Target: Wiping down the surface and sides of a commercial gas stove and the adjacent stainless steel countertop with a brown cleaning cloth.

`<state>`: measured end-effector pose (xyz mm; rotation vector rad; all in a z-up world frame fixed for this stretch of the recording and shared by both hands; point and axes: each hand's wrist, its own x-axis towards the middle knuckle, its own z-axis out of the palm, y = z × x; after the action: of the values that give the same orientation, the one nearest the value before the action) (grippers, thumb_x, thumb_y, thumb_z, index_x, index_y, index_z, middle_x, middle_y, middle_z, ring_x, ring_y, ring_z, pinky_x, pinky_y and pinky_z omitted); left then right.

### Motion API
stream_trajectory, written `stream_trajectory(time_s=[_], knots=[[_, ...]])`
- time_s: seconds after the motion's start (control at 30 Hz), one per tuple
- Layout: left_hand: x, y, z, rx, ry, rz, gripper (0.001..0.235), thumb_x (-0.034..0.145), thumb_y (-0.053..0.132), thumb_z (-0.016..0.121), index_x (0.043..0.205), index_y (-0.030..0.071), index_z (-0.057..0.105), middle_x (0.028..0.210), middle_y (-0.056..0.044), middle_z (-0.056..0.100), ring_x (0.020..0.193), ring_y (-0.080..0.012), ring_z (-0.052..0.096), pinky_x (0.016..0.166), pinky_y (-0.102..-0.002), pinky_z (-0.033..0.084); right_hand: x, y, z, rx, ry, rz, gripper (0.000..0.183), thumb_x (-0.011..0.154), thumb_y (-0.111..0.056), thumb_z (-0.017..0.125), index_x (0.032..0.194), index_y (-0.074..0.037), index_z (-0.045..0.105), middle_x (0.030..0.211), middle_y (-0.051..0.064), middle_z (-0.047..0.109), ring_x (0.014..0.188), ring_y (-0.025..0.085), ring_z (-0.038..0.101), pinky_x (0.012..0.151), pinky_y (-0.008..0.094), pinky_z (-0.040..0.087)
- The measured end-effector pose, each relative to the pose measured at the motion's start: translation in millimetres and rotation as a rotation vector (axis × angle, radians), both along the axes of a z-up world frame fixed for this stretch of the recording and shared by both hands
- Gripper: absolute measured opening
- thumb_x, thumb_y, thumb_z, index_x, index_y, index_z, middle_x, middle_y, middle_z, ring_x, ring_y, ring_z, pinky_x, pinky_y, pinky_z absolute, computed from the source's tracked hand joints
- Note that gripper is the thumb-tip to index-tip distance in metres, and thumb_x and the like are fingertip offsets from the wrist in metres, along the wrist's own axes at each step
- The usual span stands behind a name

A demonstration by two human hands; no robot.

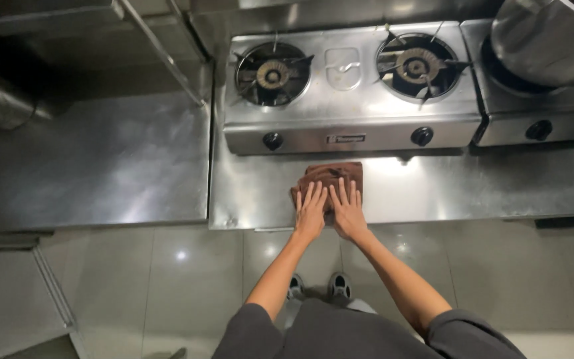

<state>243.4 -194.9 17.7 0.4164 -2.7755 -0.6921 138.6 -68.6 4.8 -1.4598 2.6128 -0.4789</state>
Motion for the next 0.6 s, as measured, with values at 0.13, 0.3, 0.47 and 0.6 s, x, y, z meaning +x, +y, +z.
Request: stream_trajectory(time_s=[0.13, 0.3, 0.47, 0.6], knots=[[55.9, 4.3, 13.2, -0.005, -0.066, 0.001, 0.075, 0.083, -0.005, 0.060, 0.155, 0.004, 0.042, 0.167, -0.013, 0.030, 0.157, -0.0333, 0.020, 0.125, -0.061, 0.012, 55.3, 2.7, 9.2, 0.025, -0.012, -0.013, 0.090, 0.079, -0.008, 0.059, 0.162, -0.009, 0.023, 0.170, 0.023, 0.006, 0.153, 0.055, 0.005, 0.123, 0.063, 0.014], [84.2, -32.4, 5.1, -0.010, -0.081, -0.027, 0.075, 0.085, -0.006, 0.059, 0.156, 0.006, 0.042, 0.168, -0.012, 0.030, 0.157, -0.0319, 0.020, 0.125, -0.061, 0.012, 81.9, -31.8, 32.7, 0.025, -0.018, 0.013, 0.093, 0.075, -0.008, 0.060, 0.160, -0.007, 0.024, 0.168, 0.024, 0.006, 0.152, 0.057, 0.005, 0.122, 0.064, 0.014], [47.5, -98.1, -5.0, -0.023, -0.040, -0.042, 0.073, 0.086, 0.001, 0.063, 0.155, 0.006, 0.042, 0.167, -0.011, 0.030, 0.157, -0.0323, 0.021, 0.124, -0.062, 0.014, 41.8, -93.9, -23.6, 0.006, 0.066, -0.012, 0.093, 0.078, -0.013, 0.063, 0.163, -0.012, 0.026, 0.172, 0.021, 0.008, 0.155, 0.055, 0.007, 0.124, 0.062, 0.017], [16.5, -136.3, -12.2, -0.030, -0.044, -0.029, 0.072, 0.087, 0.006, 0.066, 0.155, 0.008, 0.042, 0.167, -0.010, 0.030, 0.156, -0.0323, 0.022, 0.123, -0.063, 0.016, 6.8, -132.9, -29.2, 0.053, 0.035, -0.016, 0.094, 0.078, -0.018, 0.065, 0.162, -0.014, 0.024, 0.171, 0.023, 0.011, 0.153, 0.056, 0.008, 0.121, 0.064, 0.016]])
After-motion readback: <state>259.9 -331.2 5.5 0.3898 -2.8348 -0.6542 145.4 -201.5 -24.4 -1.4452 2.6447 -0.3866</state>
